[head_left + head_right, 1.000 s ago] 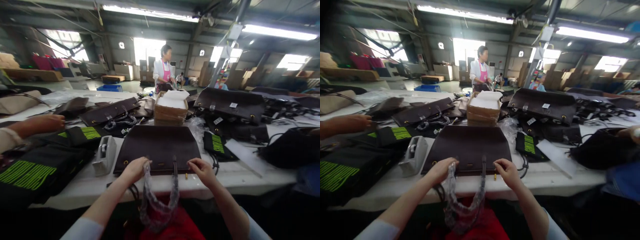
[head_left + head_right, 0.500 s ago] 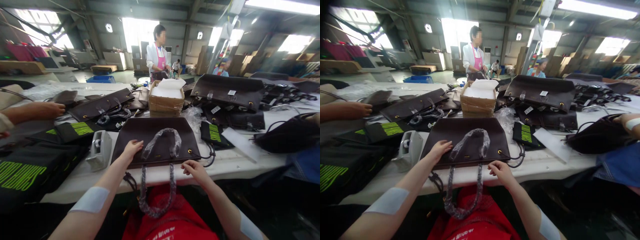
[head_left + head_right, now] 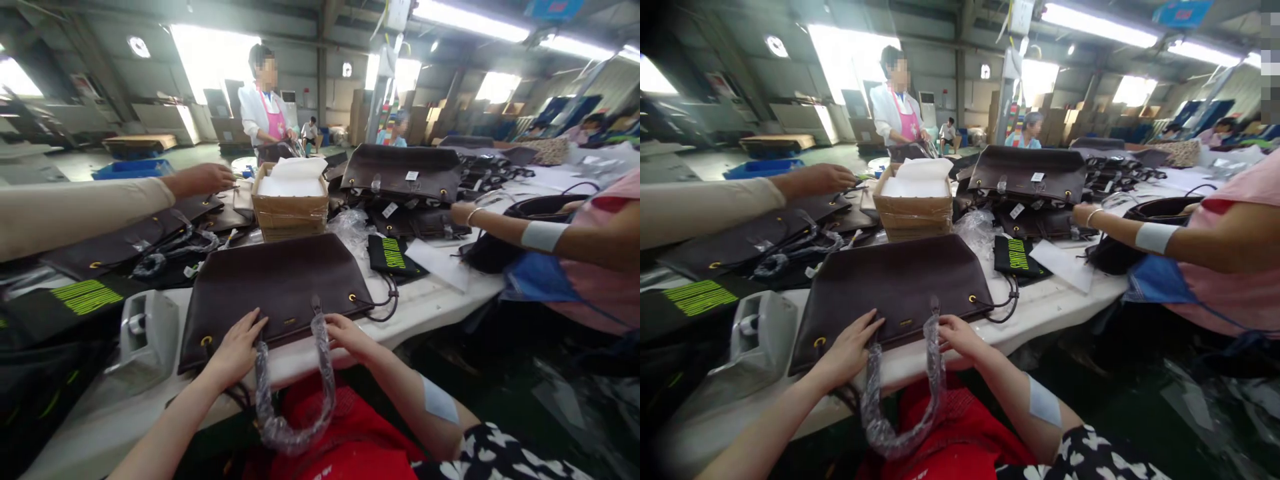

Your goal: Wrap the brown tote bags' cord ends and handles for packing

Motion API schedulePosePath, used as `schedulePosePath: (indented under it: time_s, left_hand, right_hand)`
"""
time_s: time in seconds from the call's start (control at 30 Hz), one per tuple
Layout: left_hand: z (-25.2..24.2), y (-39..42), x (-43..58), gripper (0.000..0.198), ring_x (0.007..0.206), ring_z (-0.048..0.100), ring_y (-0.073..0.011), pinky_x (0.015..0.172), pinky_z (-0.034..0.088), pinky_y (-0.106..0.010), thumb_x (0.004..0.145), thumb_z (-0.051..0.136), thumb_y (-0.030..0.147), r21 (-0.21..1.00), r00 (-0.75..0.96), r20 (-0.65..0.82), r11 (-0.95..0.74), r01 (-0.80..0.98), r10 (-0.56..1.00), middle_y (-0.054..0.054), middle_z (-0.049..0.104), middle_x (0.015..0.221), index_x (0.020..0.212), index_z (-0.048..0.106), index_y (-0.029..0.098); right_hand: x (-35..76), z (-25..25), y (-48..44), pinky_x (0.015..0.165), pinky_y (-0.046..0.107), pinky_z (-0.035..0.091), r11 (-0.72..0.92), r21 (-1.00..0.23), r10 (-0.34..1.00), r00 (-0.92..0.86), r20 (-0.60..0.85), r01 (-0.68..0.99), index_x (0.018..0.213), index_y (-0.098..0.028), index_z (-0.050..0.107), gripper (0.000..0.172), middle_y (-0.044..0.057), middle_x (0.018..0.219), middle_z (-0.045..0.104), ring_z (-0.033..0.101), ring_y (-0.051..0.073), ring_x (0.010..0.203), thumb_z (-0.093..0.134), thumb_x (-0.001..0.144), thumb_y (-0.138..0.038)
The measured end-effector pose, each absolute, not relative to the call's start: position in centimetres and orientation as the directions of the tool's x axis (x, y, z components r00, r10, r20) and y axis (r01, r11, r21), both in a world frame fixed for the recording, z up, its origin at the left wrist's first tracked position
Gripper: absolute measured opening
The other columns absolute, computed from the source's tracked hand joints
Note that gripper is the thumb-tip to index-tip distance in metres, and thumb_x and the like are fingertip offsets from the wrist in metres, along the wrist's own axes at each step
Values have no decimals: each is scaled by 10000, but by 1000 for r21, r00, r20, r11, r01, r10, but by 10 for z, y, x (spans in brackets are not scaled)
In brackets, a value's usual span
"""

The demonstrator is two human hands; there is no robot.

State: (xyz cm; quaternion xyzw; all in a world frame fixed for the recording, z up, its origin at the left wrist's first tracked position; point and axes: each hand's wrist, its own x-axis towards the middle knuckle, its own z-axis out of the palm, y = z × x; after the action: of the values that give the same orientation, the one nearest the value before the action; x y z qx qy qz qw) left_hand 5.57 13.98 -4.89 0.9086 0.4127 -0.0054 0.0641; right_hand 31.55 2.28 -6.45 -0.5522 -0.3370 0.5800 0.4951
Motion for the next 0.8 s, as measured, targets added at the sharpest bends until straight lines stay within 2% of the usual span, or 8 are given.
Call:
schedulePosePath:
  time_s: [0.17, 0.27, 0.37, 0.47, 0.53, 0.63, 0.73, 0.8]
  left_hand:
    - [-43, 132, 47, 829, 1443, 183, -238, 1176, 209, -390, 604, 497, 60, 150, 667, -124, -651, 744, 734, -82, 181, 1580, 1412, 417, 225]
    - [-44, 135, 46, 823, 1444, 177, -252, 1173, 211, -410, 597, 566, 109, 213, 662, -139, -631, 746, 737, -75, 180, 1580, 1397, 437, 252]
    - [-41, 149, 53, 566, 1386, 333, -248, 1143, 283, -401, 723, 575, 244, 353, 617, -88, -554, 754, 782, -107, 368, 1503, 1288, 559, 214]
    - [-34, 160, 65, 524, 1199, 544, -274, 1024, 434, -411, 817, 524, 412, 412, 352, 44, -338, 846, 935, -182, 567, 1295, 1240, 563, 106]
    - [-33, 164, 72, 667, 1172, 552, -322, 963, 474, -438, 806, 551, 448, 332, 158, 230, -230, 915, 960, -241, 519, 1312, 1316, 464, 28]
    - [-41, 166, 73, 546, 1287, 447, -326, 1033, 419, -445, 871, 447, 259, 116, 318, 419, -397, 910, 851, -219, 373, 1454, 1380, 415, 66]
    - [-58, 171, 67, 538, 1263, 490, -243, 1081, 391, -391, 830, 284, 29, 11, 611, 238, -631, 775, 755, -122, 523, 1372, 1268, 576, 144]
    - [-66, 174, 65, 571, 1264, 493, -227, 1104, 373, -374, 793, 262, -10, 6, 674, 125, -680, 733, 728, -116, 567, 1333, 1231, 607, 117]
  right_hand:
    - [322, -71, 37, 548, 252, 498, -150, -983, 979, 122, -163, -104, 1287, -188, 427, 662, -4, 776, 667, 632, 144, 633, 667, 680, -296]
    - [328, -68, 60, 525, 240, 492, -112, -993, 993, -25, -111, -47, 1116, -177, 561, 438, -6, 731, 664, 630, 141, 602, 656, 713, -322]
    - [336, -55, 90, 515, 229, 492, -186, -977, 982, -55, -181, -104, 922, -144, 601, 314, 45, 756, 679, 652, 151, 617, 626, 779, -423]
    - [339, -43, 113, 580, 236, 521, -251, -933, 954, 94, -283, -258, 1084, -129, 549, 362, 117, 900, 696, 687, 167, 737, 539, 875, -424]
    - [337, -43, 117, 652, 271, 545, -240, -938, 931, 216, -296, -249, 1253, -126, 452, 435, 144, 1004, 682, 690, 172, 801, 535, 889, -349]
    - [331, -53, 106, 811, 346, 542, -96, -992, 966, 248, -73, 81, 1277, -155, 482, 512, 127, 1123, 654, 669, 203, 937, 636, 807, -286]
    - [329, -64, 83, 1014, 372, 426, 192, -842, 967, 49, 249, 504, 1183, -191, 603, 483, 107, 1296, 569, 548, 237, 1183, 716, 733, -325]
    - [330, -68, 70, 1095, 396, 320, 295, -679, 947, -112, 300, 672, 1217, -201, 598, 555, 108, 1389, 492, 429, 257, 1302, 744, 704, -354]
